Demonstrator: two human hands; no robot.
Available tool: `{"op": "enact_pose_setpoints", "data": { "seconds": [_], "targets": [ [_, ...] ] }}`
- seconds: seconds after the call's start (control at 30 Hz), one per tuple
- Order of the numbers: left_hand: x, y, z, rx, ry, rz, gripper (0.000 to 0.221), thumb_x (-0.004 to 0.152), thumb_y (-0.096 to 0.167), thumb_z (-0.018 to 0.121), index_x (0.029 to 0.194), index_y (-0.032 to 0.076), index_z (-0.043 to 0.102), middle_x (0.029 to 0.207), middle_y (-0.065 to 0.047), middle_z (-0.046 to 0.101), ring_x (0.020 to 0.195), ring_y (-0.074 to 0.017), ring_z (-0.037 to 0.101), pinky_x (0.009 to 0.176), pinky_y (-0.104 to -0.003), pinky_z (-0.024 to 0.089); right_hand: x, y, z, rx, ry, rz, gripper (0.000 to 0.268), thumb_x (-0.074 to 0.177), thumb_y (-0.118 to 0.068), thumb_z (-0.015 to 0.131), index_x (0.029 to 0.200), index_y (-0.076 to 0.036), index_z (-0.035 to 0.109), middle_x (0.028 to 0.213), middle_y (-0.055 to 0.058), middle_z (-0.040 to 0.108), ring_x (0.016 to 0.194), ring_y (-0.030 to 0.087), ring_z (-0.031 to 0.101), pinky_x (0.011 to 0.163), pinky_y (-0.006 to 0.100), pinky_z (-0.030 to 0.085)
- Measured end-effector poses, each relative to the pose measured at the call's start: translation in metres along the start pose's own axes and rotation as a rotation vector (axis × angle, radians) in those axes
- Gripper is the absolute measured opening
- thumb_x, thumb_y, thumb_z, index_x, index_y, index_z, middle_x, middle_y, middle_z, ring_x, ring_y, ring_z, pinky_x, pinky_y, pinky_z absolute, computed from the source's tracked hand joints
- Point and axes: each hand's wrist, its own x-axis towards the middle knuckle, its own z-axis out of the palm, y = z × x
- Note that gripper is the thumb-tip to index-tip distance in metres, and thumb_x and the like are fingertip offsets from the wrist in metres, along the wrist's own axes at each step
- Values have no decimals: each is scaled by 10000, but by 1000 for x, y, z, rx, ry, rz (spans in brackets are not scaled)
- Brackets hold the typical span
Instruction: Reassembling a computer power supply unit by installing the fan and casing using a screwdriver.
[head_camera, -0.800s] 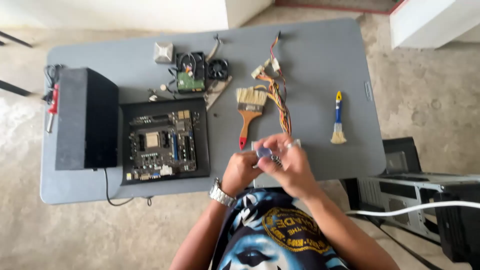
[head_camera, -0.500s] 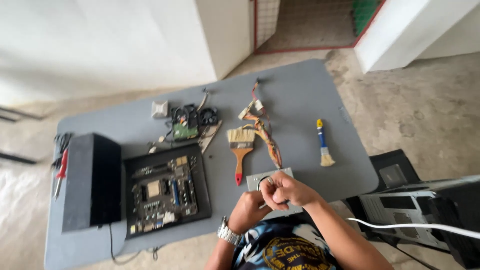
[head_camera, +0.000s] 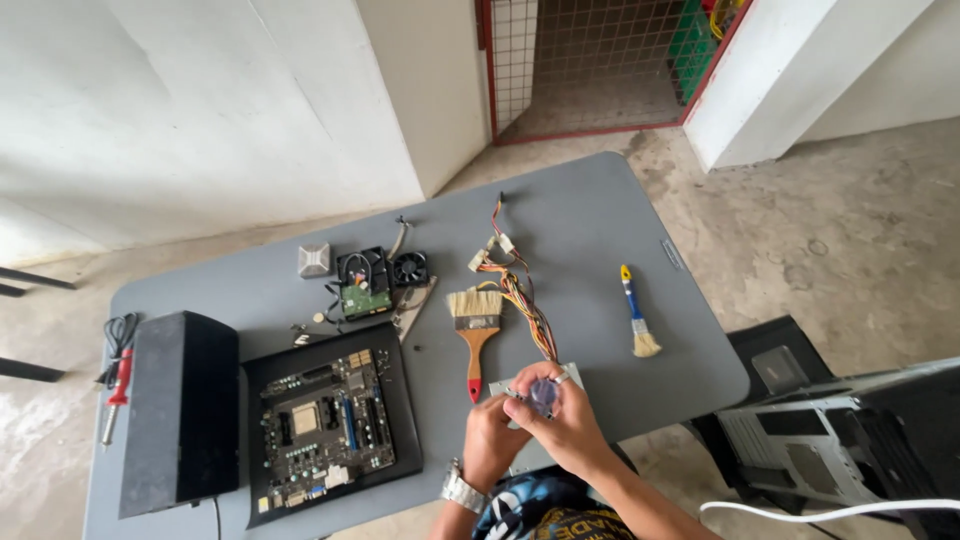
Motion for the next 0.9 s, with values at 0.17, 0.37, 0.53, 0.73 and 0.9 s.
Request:
{"op": "enact_pose_setpoints", "data": {
  "seconds": [0.17,0.37,0.53,0.73,0.9],
  "targets": [
    [1,17,3,-33,45,-100,179,670,117,791,719,100,620,603,1,586,520,-135,452,479,-305,376,11,2,-5,-7,52,47,316,728,-218,824,786,-114,532,695,4,535,613,105,489,585,250,417],
    [-2,0,1,-149,-88,-194,418,718,258,854,623,107,476,538,23,462,529,-88,325,458,-295,302,20,7,-19,388,-282,58,501,605,-205,919,782,-116,459,700,101,665,674,223,666,679,363,554],
    [-7,5,-15,-272,-294,-243,528,807,219,836,612,137,353,517,51,258,521,-100,184,493,-294,186,21,22,-23,389,-308,60,445,584,-351,920,848,-48,731,883,66,658,738,182,598,675,308,446],
    [-10,0,-9,-14,-109,-80,424,857,236,758,566,70,498,482,-25,466,431,-132,337,433,-341,295,9,4,-8,363,-408,61,685,815,-534,717,1250,-105,407,949,153,641,905,205,607,739,331,473],
    [-11,5,-3,10,38,-80,203,680,7,617,611,120,463,544,-22,549,435,-160,390,403,-327,331,3,7,8,150,-199,1,303,715,-110,817,892,-90,573,949,130,654,966,229,652,877,365,531]
  ]
}}
